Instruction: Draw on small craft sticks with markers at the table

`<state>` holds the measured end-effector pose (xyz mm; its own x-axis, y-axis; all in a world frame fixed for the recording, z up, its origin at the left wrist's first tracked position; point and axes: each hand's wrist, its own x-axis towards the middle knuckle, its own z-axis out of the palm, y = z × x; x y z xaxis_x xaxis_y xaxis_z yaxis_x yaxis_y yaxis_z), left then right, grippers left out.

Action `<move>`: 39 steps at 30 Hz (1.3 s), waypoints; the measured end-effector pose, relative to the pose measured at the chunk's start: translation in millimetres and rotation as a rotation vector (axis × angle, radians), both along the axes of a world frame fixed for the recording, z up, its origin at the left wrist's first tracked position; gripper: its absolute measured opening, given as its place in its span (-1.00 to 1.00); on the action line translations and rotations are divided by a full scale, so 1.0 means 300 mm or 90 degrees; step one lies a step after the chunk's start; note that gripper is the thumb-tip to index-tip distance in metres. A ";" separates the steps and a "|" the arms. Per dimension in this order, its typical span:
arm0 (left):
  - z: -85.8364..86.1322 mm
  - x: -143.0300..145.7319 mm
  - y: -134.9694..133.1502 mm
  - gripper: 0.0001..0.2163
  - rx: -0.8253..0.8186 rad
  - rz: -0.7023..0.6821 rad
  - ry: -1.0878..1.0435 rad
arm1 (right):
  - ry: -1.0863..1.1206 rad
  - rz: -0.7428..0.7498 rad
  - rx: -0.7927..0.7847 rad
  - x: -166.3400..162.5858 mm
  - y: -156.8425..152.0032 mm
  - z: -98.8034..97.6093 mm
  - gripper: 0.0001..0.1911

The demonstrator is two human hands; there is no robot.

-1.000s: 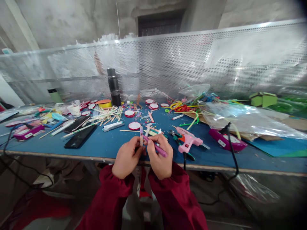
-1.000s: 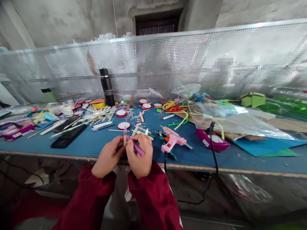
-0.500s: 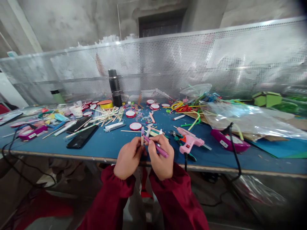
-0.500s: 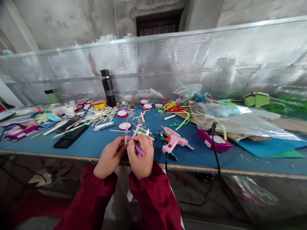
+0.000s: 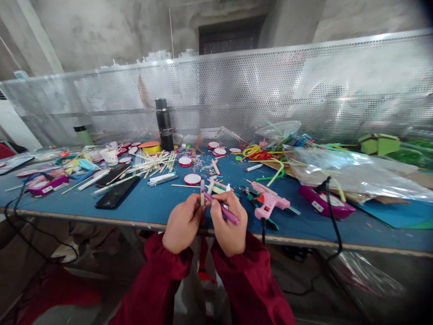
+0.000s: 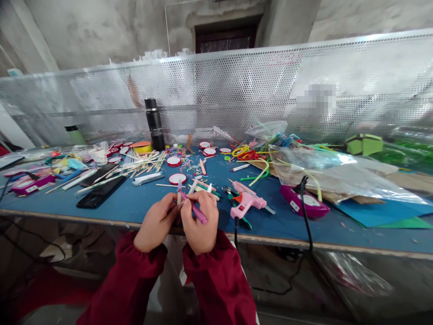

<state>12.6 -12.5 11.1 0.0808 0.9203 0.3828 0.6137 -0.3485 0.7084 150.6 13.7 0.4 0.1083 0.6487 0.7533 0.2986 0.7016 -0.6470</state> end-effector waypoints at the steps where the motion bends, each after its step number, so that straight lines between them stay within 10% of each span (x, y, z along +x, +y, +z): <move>1: -0.001 0.001 -0.001 -0.84 0.001 0.002 -0.004 | 0.005 0.005 0.000 0.000 -0.001 0.000 -0.91; 39: -0.003 0.007 -0.004 -0.83 0.012 0.026 0.019 | 0.005 -0.002 0.034 0.000 0.000 -0.003 -0.86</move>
<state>14.8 -13.8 10.0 0.0540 0.9156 0.3984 0.6483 -0.3356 0.6835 150.5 13.7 -0.6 0.1163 0.6071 0.7861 0.2955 0.7345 -0.6109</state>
